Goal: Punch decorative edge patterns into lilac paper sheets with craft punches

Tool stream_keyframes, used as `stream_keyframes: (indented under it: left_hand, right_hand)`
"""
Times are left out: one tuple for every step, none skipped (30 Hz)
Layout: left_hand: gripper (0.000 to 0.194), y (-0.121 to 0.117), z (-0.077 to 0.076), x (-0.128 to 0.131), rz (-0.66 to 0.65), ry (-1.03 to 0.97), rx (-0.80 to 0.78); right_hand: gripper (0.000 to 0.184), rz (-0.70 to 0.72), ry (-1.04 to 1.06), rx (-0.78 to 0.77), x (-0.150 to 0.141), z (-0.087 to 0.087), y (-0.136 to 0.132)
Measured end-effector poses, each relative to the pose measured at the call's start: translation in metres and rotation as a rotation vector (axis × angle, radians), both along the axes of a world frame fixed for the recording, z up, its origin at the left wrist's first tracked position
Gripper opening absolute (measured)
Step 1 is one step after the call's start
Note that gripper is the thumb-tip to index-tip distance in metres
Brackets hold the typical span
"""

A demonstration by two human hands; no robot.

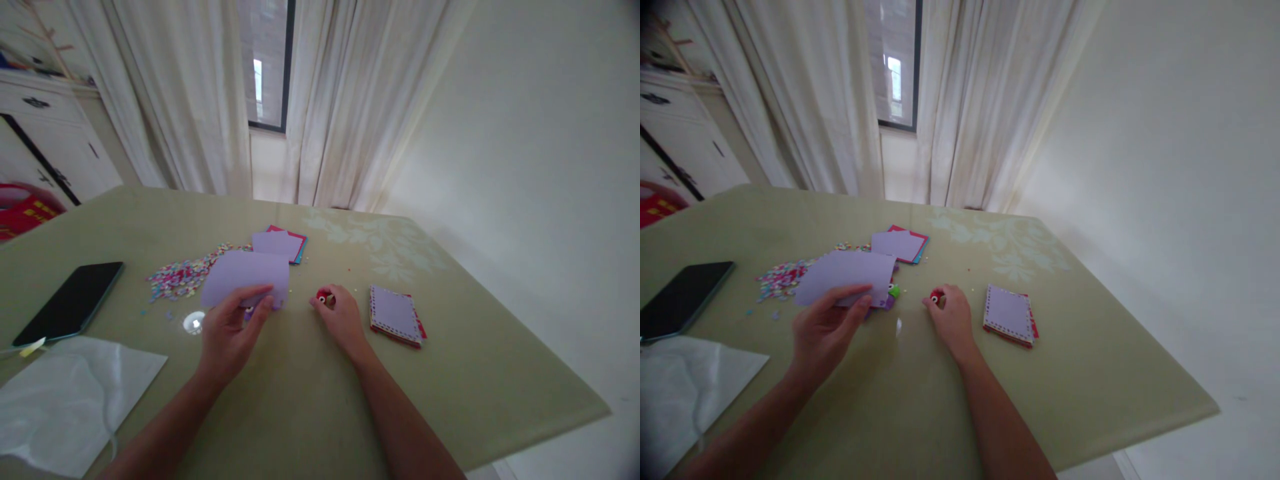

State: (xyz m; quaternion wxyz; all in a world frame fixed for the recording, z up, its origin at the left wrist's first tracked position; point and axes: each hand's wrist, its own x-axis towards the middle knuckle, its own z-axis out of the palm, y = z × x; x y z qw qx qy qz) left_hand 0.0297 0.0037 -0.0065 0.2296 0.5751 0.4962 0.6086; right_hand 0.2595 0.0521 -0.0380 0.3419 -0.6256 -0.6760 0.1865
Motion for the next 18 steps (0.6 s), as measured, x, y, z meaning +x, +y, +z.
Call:
stream_keyframes:
  left_hand:
    - [0.024, 0.001, 0.002, -0.001, 0.028, -0.013, -0.004]
    - [0.025, 0.003, 0.004, -0.003, 0.059, -0.027, -0.006]
    - [0.028, 0.004, 0.006, -0.004, 0.09, -0.041, -0.008]
    - [0.032, 0.005, 0.008, -0.005, 0.114, -0.05, -0.008]
    - [0.037, 0.006, 0.01, -0.007, 0.127, -0.051, -0.011]
    - [0.041, 0.006, 0.011, -0.008, 0.135, -0.044, -0.007]
    - [0.045, 0.007, 0.012, -0.009, 0.135, -0.03, -0.002]
    - [0.047, 0.008, 0.012, -0.01, 0.133, -0.016, 0.003]
    - [0.046, 0.009, 0.011, -0.012, 0.13, -0.008, 0.004]
    - [0.043, 0.01, 0.01, -0.013, 0.123, -0.006, -0.004]
    - [0.04, 0.012, 0.008, -0.015, 0.118, -0.009, -0.02]
    - [0.038, 0.015, 0.006, -0.017, 0.118, -0.013, -0.044]
    - [0.037, 0.018, 0.003, -0.019, 0.125, -0.017, -0.072]
    - [0.036, 0.021, 0.001, -0.021, 0.139, -0.019, -0.092]
    - [0.036, 0.024, -0.001, -0.022, 0.152, -0.021, -0.107]
    - [0.036, 0.026, -0.003, -0.024, 0.165, -0.023, -0.113]
    - [0.037, 0.027, -0.004, -0.025, 0.169, -0.024, -0.114]
    - [0.037, 0.028, -0.005, -0.025, 0.164, -0.02, -0.11]
  right_hand:
    - [0.014, -0.002, -0.031, 0.004, 0.001, -0.001, 0.001]
    - [0.014, -0.01, -0.068, 0.01, 0.002, -0.002, 0.002]
    - [0.015, -0.027, -0.11, 0.02, 0.002, -0.001, 0.002]
    - [0.018, -0.049, -0.151, 0.039, 0.0, 0.0, 0.002]
    - [0.021, -0.067, -0.186, 0.064, -0.003, 0.001, 0.0]
    - [0.024, -0.07, -0.212, 0.093, -0.008, 0.003, -0.002]
    - [0.029, -0.049, -0.232, 0.12, -0.014, 0.005, -0.005]
    - [0.033, -0.007, -0.25, 0.144, -0.022, 0.006, -0.009]
    - [0.037, 0.059, -0.275, 0.163, -0.032, 0.007, -0.013]
    - [0.043, 0.127, -0.317, 0.181, -0.041, 0.007, -0.018]
    - [0.049, 0.151, -0.373, 0.198, -0.051, 0.007, -0.022]
    - [0.055, 0.166, -0.426, 0.214, -0.059, 0.005, -0.025]
    - [0.058, 0.19, -0.47, 0.227, -0.065, 0.004, -0.028]
    - [0.06, 0.215, -0.506, 0.234, -0.07, 0.002, -0.03]
    - [0.061, 0.242, -0.528, 0.237, -0.072, 0.001, -0.031]
    - [0.06, 0.268, -0.537, 0.234, -0.073, -0.001, -0.032]
    - [0.059, 0.288, -0.535, 0.228, -0.072, -0.001, -0.032]
    - [0.056, 0.301, -0.523, 0.219, -0.07, -0.001, -0.031]
